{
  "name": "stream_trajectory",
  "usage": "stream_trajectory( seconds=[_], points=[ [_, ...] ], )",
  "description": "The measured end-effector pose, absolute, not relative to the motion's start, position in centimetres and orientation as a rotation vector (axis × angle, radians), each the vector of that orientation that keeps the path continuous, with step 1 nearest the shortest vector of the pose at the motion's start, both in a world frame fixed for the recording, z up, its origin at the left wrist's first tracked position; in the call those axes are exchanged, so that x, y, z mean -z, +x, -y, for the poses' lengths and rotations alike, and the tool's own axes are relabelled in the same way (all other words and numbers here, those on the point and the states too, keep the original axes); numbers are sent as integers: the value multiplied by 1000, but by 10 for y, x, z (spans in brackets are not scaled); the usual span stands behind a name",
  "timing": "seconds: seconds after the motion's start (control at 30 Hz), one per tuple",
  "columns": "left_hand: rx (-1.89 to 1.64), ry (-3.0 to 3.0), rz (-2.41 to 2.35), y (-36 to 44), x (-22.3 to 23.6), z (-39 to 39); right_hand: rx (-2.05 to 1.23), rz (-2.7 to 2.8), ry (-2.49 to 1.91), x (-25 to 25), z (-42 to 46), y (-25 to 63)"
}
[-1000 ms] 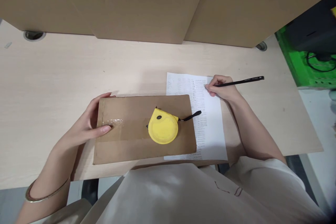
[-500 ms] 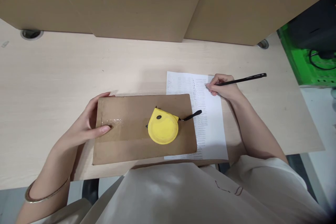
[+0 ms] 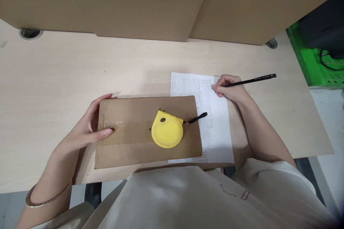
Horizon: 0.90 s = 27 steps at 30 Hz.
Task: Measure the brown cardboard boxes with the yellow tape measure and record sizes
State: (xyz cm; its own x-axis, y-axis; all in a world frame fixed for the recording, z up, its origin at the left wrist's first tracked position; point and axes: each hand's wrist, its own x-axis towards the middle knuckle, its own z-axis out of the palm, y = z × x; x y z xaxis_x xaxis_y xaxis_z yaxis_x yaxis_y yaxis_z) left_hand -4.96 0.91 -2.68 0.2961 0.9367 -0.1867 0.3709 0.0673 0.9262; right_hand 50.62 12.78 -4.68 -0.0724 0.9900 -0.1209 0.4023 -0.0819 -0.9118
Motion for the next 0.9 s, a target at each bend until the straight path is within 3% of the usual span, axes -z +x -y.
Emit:
stream_trajectory(
  seconds=[0.9],
  points=[
    [-679, 1524, -1240, -50, 27, -8, -1145, 1524, -1553, 52, -129, 512]
  ],
)
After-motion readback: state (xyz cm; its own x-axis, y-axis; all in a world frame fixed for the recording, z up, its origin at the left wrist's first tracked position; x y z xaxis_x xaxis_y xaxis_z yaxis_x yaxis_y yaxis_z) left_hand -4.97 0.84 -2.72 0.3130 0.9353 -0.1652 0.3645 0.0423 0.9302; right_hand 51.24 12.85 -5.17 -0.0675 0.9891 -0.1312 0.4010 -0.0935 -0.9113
